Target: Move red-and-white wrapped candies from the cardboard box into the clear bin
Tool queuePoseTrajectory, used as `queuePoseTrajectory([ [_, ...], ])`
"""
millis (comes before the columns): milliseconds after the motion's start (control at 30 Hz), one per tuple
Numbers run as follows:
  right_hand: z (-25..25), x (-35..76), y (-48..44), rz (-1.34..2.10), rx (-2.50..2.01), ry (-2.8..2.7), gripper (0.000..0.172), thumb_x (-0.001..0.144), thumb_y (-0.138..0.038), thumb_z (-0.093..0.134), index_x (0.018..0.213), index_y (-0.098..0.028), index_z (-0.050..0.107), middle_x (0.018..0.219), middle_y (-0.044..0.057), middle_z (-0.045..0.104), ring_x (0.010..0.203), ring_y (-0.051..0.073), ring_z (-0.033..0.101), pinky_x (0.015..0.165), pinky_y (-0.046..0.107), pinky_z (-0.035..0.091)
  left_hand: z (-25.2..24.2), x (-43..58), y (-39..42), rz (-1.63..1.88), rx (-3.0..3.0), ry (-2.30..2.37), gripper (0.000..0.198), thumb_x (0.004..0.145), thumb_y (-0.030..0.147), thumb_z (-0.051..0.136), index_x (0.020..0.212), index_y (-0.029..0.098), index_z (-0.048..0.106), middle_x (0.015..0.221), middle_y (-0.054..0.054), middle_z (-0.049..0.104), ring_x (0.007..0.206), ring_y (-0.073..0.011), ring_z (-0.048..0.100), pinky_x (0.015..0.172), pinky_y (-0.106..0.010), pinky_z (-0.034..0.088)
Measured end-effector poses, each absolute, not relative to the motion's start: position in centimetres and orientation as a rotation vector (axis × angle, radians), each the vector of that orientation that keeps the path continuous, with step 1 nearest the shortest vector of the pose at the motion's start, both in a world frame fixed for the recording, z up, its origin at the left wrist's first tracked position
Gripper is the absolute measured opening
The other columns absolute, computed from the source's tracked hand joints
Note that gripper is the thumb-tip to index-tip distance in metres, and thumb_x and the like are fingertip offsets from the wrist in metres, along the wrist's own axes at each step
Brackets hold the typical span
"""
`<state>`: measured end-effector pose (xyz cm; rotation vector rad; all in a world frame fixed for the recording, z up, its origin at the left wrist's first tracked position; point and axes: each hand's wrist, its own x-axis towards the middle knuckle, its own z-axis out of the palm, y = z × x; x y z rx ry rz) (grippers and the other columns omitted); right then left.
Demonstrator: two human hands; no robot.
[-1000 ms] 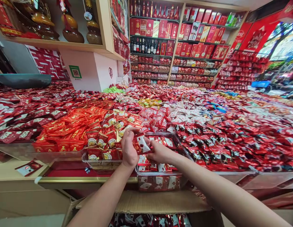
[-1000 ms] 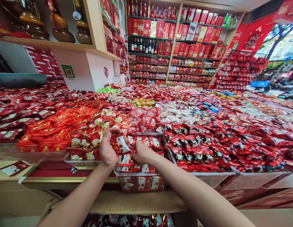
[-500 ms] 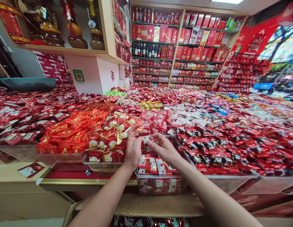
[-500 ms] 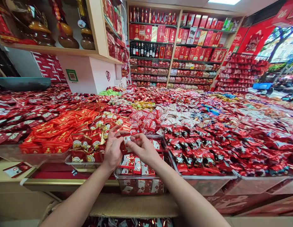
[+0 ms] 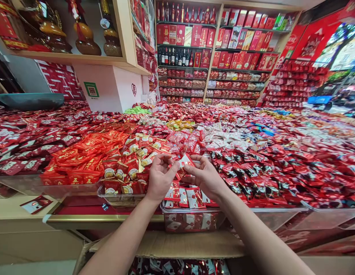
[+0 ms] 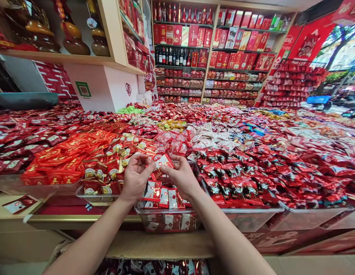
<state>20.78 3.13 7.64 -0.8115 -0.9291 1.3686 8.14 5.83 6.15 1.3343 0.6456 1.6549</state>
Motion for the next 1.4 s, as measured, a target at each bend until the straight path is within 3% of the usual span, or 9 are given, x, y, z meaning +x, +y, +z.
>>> queuePoseTrajectory([
  [200,7.4,21.4,3.7,1.306,-0.901,-0.796,0.046,0.055,-0.025,0.074,0.087,-0.02,0.042,0.065,-0.004,0.06,0.055,0.01,0.057,0.049,0.021,0.041,6.5,8.2,5.3,1.554,1.452,0.735,0.016,0.064,0.018,0.067,0.071,0.018,0.053,0.063,0.005,0.052,0.055,-0.0071,0.047,0.054,-0.017,0.04],
  [367,5.8,23.1,4.0,1.138,-1.217,-1.374,0.027,0.063,-0.022,0.065,0.079,-0.019,0.045,0.05,-0.008,0.05,0.044,0.008,0.046,0.045,0.021,0.034,6.6,8.1,4.8,1.543,1.57,0.814,0.007,0.075,0.024,0.056,0.079,0.021,0.051,0.064,0.005,0.051,0.056,-0.0089,0.05,0.052,-0.018,0.04],
  [467,5.5,23.5,3.6,0.898,-1.464,-1.732,0.014,0.063,-0.014,0.06,0.069,-0.018,0.048,0.055,-0.005,0.052,0.051,0.009,0.047,0.049,0.022,0.034,6.3,8.2,4.9,1.41,1.732,0.865,0.007,0.078,0.023,0.052,0.083,0.02,0.054,0.065,0.002,0.055,0.058,-0.0119,0.053,0.052,-0.021,0.042],
  [600,5.5,23.2,3.4,0.638,-1.684,-1.911,0.011,0.063,-0.01,0.055,0.068,-0.018,0.048,0.064,0.0,0.058,0.059,0.013,0.05,0.054,0.024,0.034,6.1,8.5,5.2,1.24,1.993,0.94,0.013,0.078,0.017,0.047,0.085,0.021,0.058,0.075,-0.003,0.062,0.07,-0.0174,0.057,0.062,-0.028,0.044],
  [733,5.2,22.7,3.5,0.534,-1.728,-2.007,0.013,0.065,-0.009,0.052,0.076,-0.016,0.053,0.076,0.006,0.062,0.068,0.017,0.054,0.058,0.025,0.034,5.8,8.7,5.1,0.986,2.271,0.96,0.02,0.071,0.008,0.048,0.076,0.023,0.061,0.077,-0.004,0.064,0.074,-0.021,0.058,0.066,-0.031,0.043],
  [867,5.0,22.6,3.6,0.362,-1.826,-2.116,0.012,0.069,-0.006,0.046,0.07,-0.016,0.053,0.074,0.01,0.064,0.069,0.019,0.056,0.056,0.025,0.031,5.4,8.7,5.0,0.709,2.465,1.045,0.021,0.065,0.003,0.048,0.067,0.022,0.059,0.068,-0.005,0.063,0.068,-0.0233,0.058,0.061,-0.031,0.042],
  [1133,5.2,22.4,3.5,0.385,-1.887,-2.099,0.011,0.071,-0.007,0.047,0.076,-0.014,0.054,0.078,0.008,0.064,0.069,0.015,0.055,0.054,0.022,0.03,6.0,8.8,4.7,0.379,2.668,1.197,0.021,0.069,0.007,0.042,0.082,0.019,0.055,0.082,-0.009,0.061,0.078,-0.025,0.058,0.066,-0.034,0.043],
  [1267,5.3,22.6,3.4,0.305,-1.917,-2.18,0.015,0.071,-0.007,0.044,0.078,-0.014,0.056,0.08,0.009,0.065,0.073,0.017,0.057,0.057,0.023,0.031,6.4,8.7,4.3,0.278,2.738,1.17,0.016,0.074,0.021,0.047,0.087,0.019,0.055,0.089,-0.009,0.058,0.088,-0.0267,0.054,0.073,-0.037,0.043],
  [1400,6.1,23.6,2.6,0.286,-1.953,-2.254,0.016,0.068,-0.017,0.052,0.083,-0.015,0.056,0.084,0.008,0.062,0.077,0.02,0.058,0.059,0.025,0.033,6.5,8.5,4.2,0.169,2.774,1.13,0.035,0.064,0.048,0.06,0.088,0.022,0.058,0.088,-0.006,0.057,0.088,-0.0273,0.053,0.07,-0.036,0.045],
])
